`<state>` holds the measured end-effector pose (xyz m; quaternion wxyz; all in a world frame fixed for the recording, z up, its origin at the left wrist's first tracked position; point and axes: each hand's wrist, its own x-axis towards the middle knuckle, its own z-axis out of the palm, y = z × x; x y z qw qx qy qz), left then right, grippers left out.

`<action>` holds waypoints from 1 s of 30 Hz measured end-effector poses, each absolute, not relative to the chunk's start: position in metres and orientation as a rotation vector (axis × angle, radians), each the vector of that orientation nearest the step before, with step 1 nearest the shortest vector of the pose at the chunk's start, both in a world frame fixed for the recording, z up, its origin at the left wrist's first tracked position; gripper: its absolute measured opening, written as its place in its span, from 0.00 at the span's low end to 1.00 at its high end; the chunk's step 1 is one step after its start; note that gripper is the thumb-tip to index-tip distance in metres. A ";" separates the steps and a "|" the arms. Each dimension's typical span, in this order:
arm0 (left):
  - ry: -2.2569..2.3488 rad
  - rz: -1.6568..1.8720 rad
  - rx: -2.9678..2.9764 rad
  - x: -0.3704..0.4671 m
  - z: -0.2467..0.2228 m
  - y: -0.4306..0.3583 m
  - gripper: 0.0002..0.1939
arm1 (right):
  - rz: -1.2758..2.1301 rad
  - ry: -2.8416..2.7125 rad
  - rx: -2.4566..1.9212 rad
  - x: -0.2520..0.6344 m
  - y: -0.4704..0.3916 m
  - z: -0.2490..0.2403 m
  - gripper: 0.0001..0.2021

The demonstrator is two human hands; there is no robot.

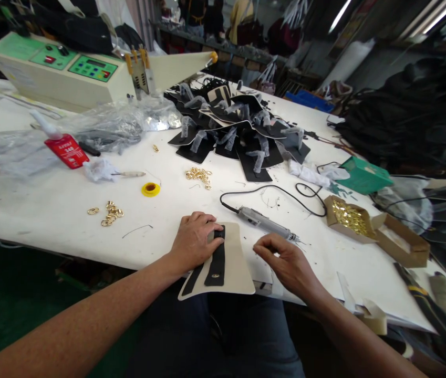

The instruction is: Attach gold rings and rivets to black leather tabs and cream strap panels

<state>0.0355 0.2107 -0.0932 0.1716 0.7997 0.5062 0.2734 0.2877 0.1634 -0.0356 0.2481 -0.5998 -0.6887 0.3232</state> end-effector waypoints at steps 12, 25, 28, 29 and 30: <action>1.390 0.765 2.279 0.031 -0.096 0.214 0.14 | 1.020 -1.991 -1.498 0.229 0.220 -0.069 0.08; 1.392 0.734 2.272 0.030 -0.097 0.216 0.14 | 0.944 -1.962 -1.686 0.221 0.223 -0.064 0.05; 1.398 0.710 2.271 0.030 -0.096 0.216 0.14 | 0.956 -1.958 -1.738 0.219 0.225 -0.060 0.05; 1.397 0.706 2.272 0.030 -0.096 0.216 0.14 | 0.951 -1.965 -1.759 0.219 0.226 -0.059 0.05; 1.394 0.706 2.272 0.030 -0.096 0.216 0.14 | 0.946 -1.978 -1.781 0.218 0.226 -0.057 0.05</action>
